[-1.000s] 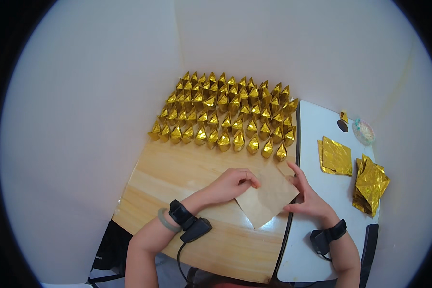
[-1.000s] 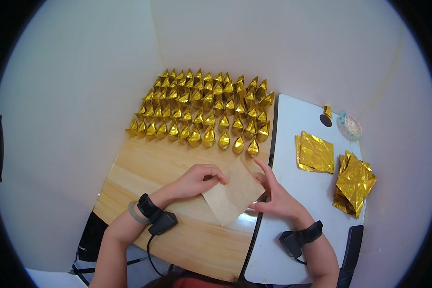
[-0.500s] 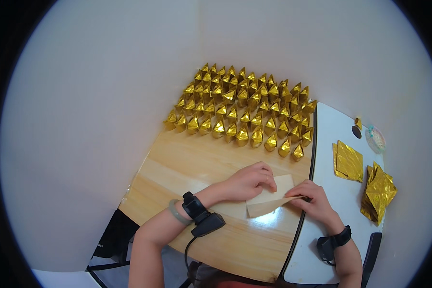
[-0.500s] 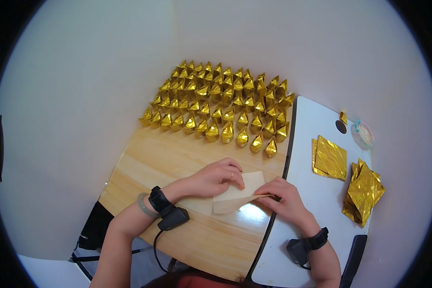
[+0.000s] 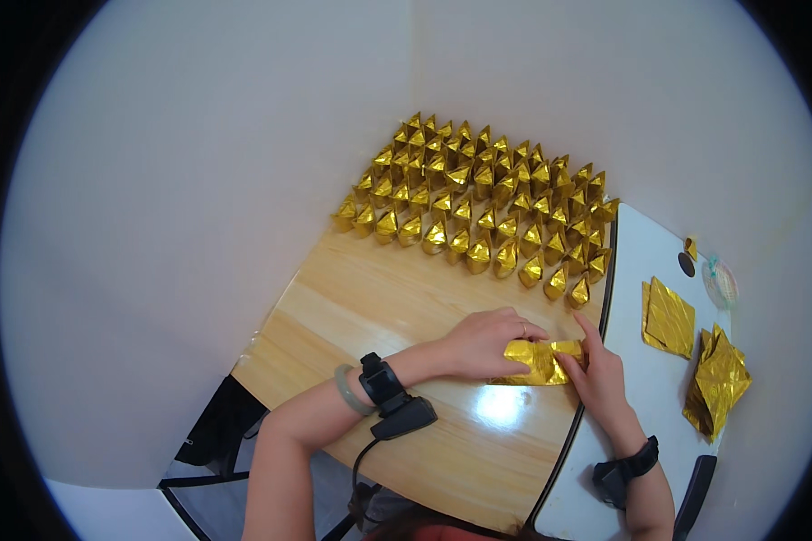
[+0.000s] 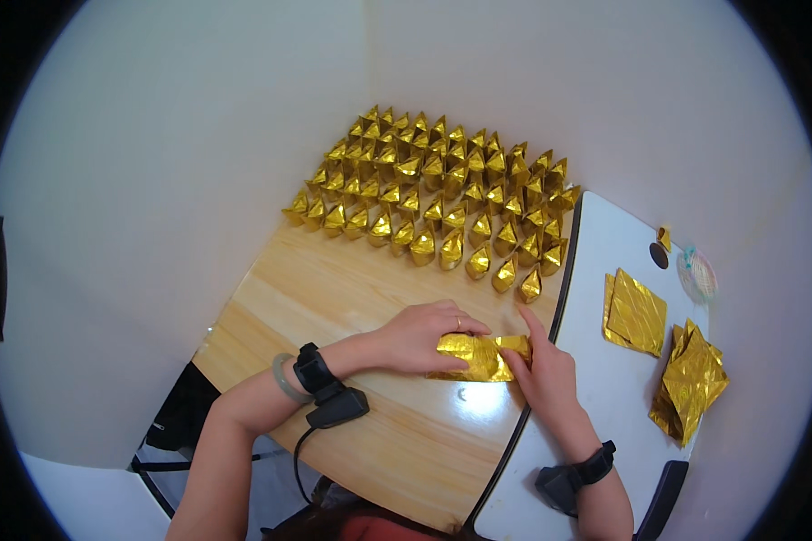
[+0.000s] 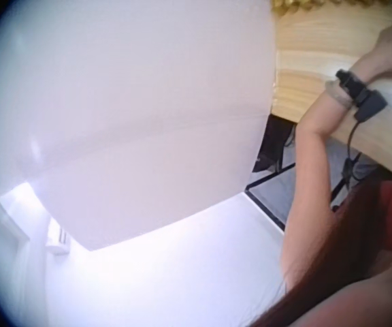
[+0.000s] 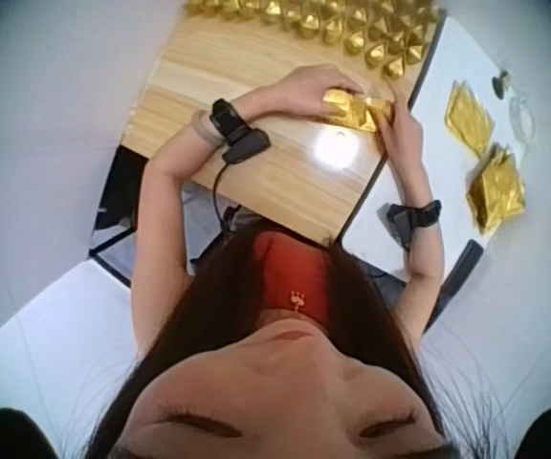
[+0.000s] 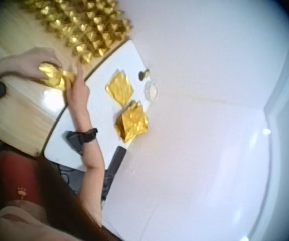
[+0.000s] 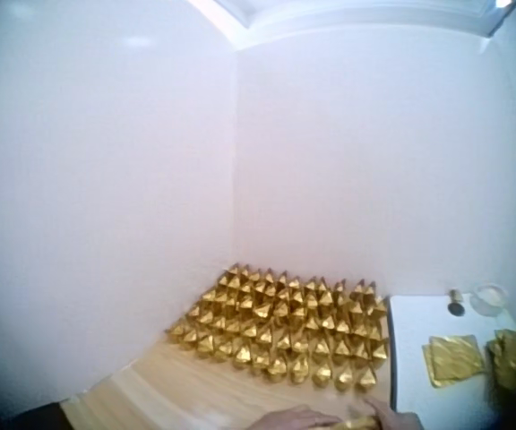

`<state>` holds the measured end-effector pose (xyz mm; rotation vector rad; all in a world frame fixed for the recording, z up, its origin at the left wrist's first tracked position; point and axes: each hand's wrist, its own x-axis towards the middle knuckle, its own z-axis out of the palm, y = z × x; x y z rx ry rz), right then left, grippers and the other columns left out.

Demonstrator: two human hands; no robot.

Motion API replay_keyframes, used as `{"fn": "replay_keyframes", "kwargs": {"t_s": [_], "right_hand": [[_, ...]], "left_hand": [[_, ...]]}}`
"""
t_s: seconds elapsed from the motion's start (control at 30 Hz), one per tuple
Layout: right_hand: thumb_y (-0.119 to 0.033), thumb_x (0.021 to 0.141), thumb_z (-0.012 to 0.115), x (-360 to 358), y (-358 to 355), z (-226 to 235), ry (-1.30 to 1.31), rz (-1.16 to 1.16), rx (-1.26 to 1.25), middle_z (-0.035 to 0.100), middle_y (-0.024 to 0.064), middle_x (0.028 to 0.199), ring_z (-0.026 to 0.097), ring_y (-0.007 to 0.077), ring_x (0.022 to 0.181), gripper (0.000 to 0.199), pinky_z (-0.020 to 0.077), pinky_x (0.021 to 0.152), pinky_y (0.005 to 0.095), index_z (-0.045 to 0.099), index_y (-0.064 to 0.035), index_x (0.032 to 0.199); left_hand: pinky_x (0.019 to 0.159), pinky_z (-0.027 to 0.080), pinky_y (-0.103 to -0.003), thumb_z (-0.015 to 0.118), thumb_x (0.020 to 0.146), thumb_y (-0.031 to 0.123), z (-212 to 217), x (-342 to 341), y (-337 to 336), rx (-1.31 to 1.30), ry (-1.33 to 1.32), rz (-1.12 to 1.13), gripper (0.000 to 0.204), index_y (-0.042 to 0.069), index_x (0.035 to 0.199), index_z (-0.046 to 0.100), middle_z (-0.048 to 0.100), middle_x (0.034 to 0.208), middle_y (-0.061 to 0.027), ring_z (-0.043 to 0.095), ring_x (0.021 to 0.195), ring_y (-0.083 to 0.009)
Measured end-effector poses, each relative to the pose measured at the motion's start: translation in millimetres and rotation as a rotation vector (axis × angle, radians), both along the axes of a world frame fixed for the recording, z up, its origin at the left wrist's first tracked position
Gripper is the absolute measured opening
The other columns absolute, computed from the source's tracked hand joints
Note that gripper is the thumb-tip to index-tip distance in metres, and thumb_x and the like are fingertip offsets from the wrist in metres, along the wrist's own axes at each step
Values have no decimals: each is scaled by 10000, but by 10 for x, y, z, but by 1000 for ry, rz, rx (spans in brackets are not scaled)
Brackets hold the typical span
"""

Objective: Fold gold paper into small boat-like decorative shapes.

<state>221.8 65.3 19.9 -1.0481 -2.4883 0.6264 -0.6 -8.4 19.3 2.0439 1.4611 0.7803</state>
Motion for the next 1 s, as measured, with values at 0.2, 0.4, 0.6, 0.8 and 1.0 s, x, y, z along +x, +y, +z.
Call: {"fn": "replay_keyframes", "kwargs": {"t_s": [0.2, 0.4, 0.6, 0.8, 1.0], "right_hand": [[-147, 739, 749, 32, 58, -2, 239, 124, 384, 597, 120, 984, 594, 308, 880, 476, 506, 703, 370, 550, -87, 1168], [-132, 721, 727, 2, 21, 72, 149, 451, 296, 612, 65, 937, 577, 270, 893, 268, 495, 766, 361, 633, -67, 964], [-51, 734, 653, -6, 47, 67, 196, 328, 361, 624, 90, 974, 584, 298, 938, 302, 492, 807, 385, 592, -42, 1030], [-23, 697, 640, 52, 64, -34, 135, 282, 227, 630, 92, 997, 590, 293, 952, 363, 486, 840, 394, 579, -53, 1053], [-43, 652, 662, 99, 107, -12, 186, 381, 231, 629, 59, 994, 593, 247, 931, 294, 501, 780, 354, 619, -85, 940]], "left_hand": [[989, 391, -366, 723, 737, 128, -116, -57, 42, 109, 3, -16, 427, 132, 1152, 622, 553, 1172, -58, 468, 1138, -280], [927, 412, -371, 680, 760, 82, -130, -89, 99, 220, 103, -96, 250, 137, 1003, 665, 570, 1101, -22, 478, 1078, -274], [815, 459, -352, 653, 778, 89, -76, -26, 57, 250, 85, -120, 179, 136, 950, 669, 585, 1009, -14, 543, 944, -235], [785, 472, -347, 643, 765, 75, -102, -41, 60, 280, 88, -86, 153, 125, 908, 667, 585, 944, -19, 548, 936, -237], [776, 472, -362, 630, 701, 41, -180, -96, 90, 325, 36, -187, 159, 118, 839, 646, 579, 931, -20, 539, 943, -247]]}}
